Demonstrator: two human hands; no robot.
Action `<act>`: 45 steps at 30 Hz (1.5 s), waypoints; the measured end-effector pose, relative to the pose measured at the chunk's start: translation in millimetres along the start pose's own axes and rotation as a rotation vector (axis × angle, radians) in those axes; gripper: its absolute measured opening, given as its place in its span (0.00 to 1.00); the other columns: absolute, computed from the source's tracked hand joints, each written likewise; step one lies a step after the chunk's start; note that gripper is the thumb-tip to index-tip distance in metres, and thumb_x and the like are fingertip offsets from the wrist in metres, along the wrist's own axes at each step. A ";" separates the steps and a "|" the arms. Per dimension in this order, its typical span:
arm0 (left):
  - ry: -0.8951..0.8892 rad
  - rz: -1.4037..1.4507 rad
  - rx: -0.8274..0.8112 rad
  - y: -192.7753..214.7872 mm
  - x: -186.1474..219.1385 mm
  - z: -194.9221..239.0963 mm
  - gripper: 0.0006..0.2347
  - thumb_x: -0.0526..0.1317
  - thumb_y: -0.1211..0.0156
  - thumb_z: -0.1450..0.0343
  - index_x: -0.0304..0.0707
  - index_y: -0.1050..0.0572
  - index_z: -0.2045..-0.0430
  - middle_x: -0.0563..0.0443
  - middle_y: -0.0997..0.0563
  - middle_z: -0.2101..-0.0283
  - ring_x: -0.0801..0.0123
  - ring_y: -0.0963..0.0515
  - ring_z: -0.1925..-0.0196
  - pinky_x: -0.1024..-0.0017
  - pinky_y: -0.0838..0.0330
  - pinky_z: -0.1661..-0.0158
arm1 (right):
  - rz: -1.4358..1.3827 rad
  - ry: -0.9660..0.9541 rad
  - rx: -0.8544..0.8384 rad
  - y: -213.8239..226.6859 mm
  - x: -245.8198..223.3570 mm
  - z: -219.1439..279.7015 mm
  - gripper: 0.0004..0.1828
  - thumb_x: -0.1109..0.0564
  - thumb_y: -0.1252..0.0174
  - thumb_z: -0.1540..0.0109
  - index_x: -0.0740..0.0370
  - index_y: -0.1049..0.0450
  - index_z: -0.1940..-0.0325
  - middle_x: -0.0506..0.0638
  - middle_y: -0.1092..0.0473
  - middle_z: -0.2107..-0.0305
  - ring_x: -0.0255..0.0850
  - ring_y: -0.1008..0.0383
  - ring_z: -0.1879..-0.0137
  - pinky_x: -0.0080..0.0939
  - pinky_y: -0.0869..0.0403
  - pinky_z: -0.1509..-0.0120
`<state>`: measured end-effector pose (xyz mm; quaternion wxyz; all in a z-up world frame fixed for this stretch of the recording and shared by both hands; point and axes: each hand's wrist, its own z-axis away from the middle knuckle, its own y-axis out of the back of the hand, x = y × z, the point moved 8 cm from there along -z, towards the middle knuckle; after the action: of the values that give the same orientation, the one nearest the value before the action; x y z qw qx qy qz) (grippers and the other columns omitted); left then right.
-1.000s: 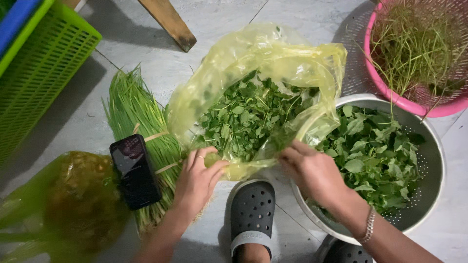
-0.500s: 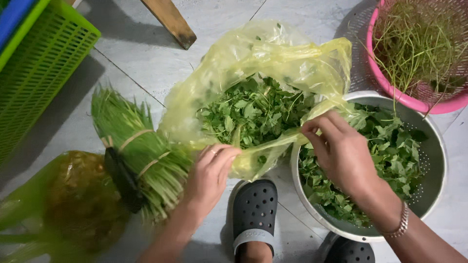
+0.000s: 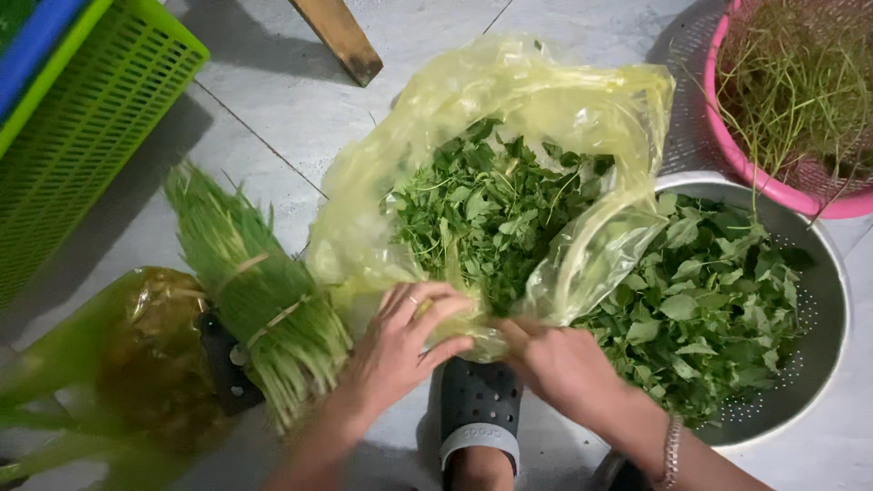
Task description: The person sits on the floor and sorts green leafy vegetables by hand, picking leaves from stems and placing them into a metal colander. They also handle a plastic bag containing more greens and a pink basket with stems.
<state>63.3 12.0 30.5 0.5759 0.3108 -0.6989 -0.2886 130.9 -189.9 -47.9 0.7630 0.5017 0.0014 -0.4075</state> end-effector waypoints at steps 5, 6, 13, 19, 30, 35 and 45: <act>0.183 -0.361 -0.312 -44.2 -55.0 24.6 0.50 0.56 0.10 0.32 0.58 0.33 0.10 0.47 0.21 0.20 0.45 0.32 0.15 0.30 0.49 0.17 | -0.228 0.152 0.158 24.1 14.1 19.0 0.14 0.47 0.34 0.22 0.55 0.14 0.38 0.67 0.22 0.23 0.65 0.18 0.19 0.78 0.12 0.31; 0.186 -0.362 -0.312 -44.1 -54.1 23.5 0.50 0.56 0.10 0.32 0.58 0.33 0.10 0.47 0.21 0.20 0.45 0.32 0.15 0.30 0.49 0.17 | -0.228 0.154 0.156 30.4 11.8 21.8 0.14 0.47 0.34 0.22 0.55 0.14 0.38 0.67 0.22 0.23 0.65 0.18 0.19 0.78 0.12 0.31; 0.108 -0.264 -0.059 9.1 -24.4 -24.5 0.30 0.34 0.22 0.26 0.64 0.16 0.26 0.53 0.15 0.36 0.47 0.23 0.28 0.38 0.35 0.24 | -0.467 0.094 0.182 56.9 14.2 35.1 0.31 0.31 0.20 0.32 0.44 0.17 0.31 0.39 0.14 0.53 0.37 0.16 0.63 0.41 0.17 0.58; -0.031 -0.205 0.138 89.8 53.5 -80.1 0.20 0.36 0.41 0.16 0.55 0.18 0.27 0.49 0.11 0.38 0.47 0.17 0.34 0.42 0.33 0.27 | -0.494 0.283 0.767 125.2 17.6 83.2 0.22 0.67 0.28 0.30 0.62 0.16 0.30 0.49 0.16 0.52 0.36 0.17 0.55 0.33 0.19 0.49; 0.063 -0.359 -0.486 14.2 -23.2 -20.2 0.25 0.49 0.22 0.22 0.57 0.17 0.27 0.50 0.13 0.37 0.51 0.18 0.35 0.50 0.26 0.40 | -0.274 0.159 0.383 69.2 34.5 68.5 0.13 0.55 0.29 0.25 0.49 0.14 0.35 0.44 0.18 0.50 0.37 0.04 0.63 0.38 -0.04 0.58; 0.279 -0.324 -0.463 13.6 -34.4 -36.7 0.24 0.42 0.26 0.21 0.56 0.18 0.25 0.49 0.13 0.29 0.55 0.18 0.26 0.43 0.22 0.23 | -0.432 0.154 0.356 109.1 24.9 63.0 0.24 0.60 0.30 0.26 0.53 0.15 0.25 0.48 0.15 0.39 0.39 0.04 0.50 0.39 0.00 0.38; 0.387 -0.069 -0.001 77.0 -31.9 -165.2 0.15 0.40 0.34 0.11 0.32 0.23 0.31 0.46 0.11 0.47 0.68 0.18 0.63 0.62 0.17 0.59 | -0.580 0.157 0.951 165.1 29.4 81.7 0.33 0.74 0.26 0.23 0.69 0.39 0.23 0.60 0.30 0.47 0.39 0.24 0.62 0.34 0.18 0.61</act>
<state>222.6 78.3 97.2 0.6894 0.3840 -0.5639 -0.2436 220.2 -243.6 106.8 0.3072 0.7983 0.0124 -0.5178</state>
